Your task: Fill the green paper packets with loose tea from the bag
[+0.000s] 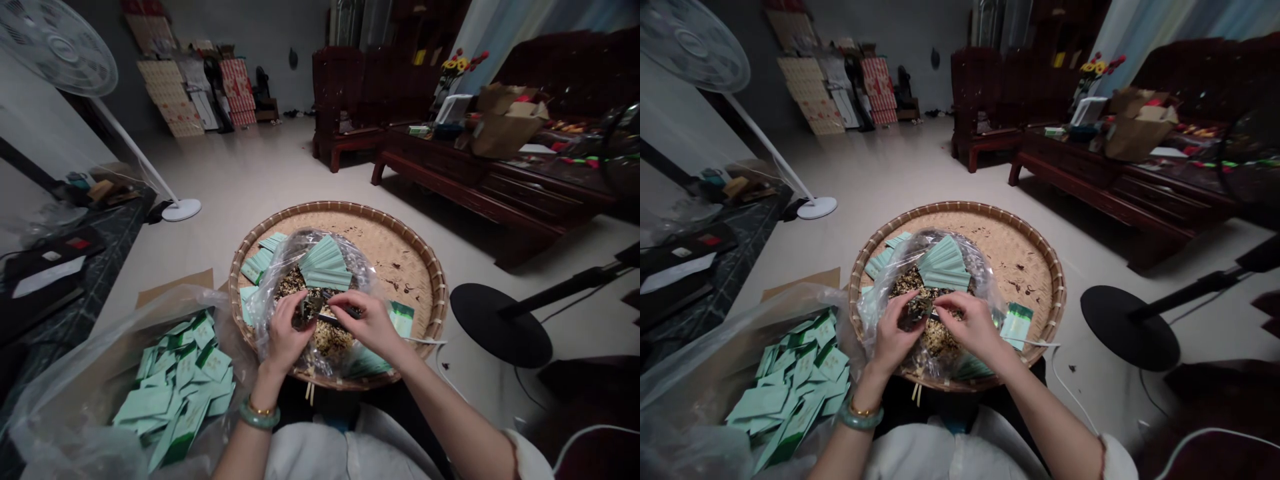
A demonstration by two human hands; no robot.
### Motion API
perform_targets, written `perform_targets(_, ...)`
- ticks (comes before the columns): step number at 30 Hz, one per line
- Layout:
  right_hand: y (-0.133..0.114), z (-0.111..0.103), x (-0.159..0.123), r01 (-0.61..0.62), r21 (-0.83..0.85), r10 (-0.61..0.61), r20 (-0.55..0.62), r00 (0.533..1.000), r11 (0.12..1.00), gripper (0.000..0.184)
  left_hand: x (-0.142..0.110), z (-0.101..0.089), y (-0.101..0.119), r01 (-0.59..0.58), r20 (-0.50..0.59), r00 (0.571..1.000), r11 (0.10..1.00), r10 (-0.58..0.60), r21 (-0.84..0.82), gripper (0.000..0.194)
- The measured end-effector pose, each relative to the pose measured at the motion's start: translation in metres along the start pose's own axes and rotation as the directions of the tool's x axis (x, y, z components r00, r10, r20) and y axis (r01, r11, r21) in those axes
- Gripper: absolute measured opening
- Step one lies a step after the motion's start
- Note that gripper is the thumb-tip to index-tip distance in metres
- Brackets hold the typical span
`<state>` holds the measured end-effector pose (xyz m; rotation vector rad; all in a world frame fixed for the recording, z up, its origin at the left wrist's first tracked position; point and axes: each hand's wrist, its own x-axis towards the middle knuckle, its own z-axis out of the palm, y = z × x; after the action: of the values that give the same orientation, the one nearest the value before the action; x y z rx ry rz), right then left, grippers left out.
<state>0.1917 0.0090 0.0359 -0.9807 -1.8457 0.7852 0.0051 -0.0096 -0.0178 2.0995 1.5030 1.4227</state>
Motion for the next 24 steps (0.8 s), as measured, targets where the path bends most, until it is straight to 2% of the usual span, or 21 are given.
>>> perform_targets(2, -0.003, 0.003, -0.005, 0.040, -0.024, -0.039, 0.028, 0.999, 0.999, 0.015, 0.001, -0.002, 0.002, -0.083, -0.029, 0.996, 0.997, 0.083, 0.010, 0.049)
perform_targets(6, -0.003, 0.017, -0.011, 0.097, -0.054, -0.095, 0.046, 0.994, 0.994, 0.066, 0.000, -0.001, 0.005, -0.134, -0.020, 0.991, 0.991, 0.135, 0.015, 0.050)
perform_targets(7, -0.001, 0.021, -0.011, 0.088, -0.060, -0.086, 0.037, 0.996, 0.994, 0.067, 0.000, 0.000, 0.007, -0.115, -0.005, 0.993, 0.993, 0.115, 0.010, 0.051)
perform_targets(9, 0.005, 0.027, -0.009, 0.042, -0.050, -0.042, 0.001, 0.999, 0.998, 0.053, -0.001, 0.003, 0.010, -0.032, 0.027, 0.999, 0.999, 0.032, -0.003, 0.052)
perform_targets(12, 0.016, 0.029, -0.004, -0.060, 0.038, 0.062, -0.042, 0.997, 0.997, 0.036, -0.001, 0.004, 0.012, 0.179, 0.083, 0.981, 0.983, -0.175, -0.048, 0.056)
perform_targets(15, 0.023, 0.023, 0.000, -0.144, 0.162, 0.153, -0.042, 0.987, 0.976, 0.027, -0.001, 0.002, 0.011, 0.377, 0.184, 0.919, 0.913, -0.348, -0.157, 0.066)
perform_targets(18, 0.025, 0.016, 0.003, -0.179, 0.290, 0.193, -0.020, 0.981, 0.940, 0.025, 0.002, 0.001, 0.008, 0.552, 0.323, 0.830, 0.751, -0.454, -0.362, 0.066)
perform_targets(21, 0.028, 0.011, 0.004, -0.181, 0.376, 0.194, 0.005, 0.981, 0.909, 0.021, 0.006, -0.001, 0.008, 0.666, 0.478, 0.746, 0.520, -0.464, -0.535, 0.060)
perform_targets(22, 0.029, 0.010, 0.005, -0.178, 0.389, 0.188, 0.015, 0.982, 0.904, 0.018, 0.007, -0.002, 0.009, 0.688, 0.515, 0.726, 0.469, -0.456, -0.554, 0.058)
perform_targets(24, 0.028, 0.007, 0.006, -0.163, 0.377, 0.161, 0.035, 0.986, 0.912, 0.016, 0.009, -0.004, 0.010, 0.721, 0.566, 0.693, 0.425, -0.447, -0.547, 0.050)
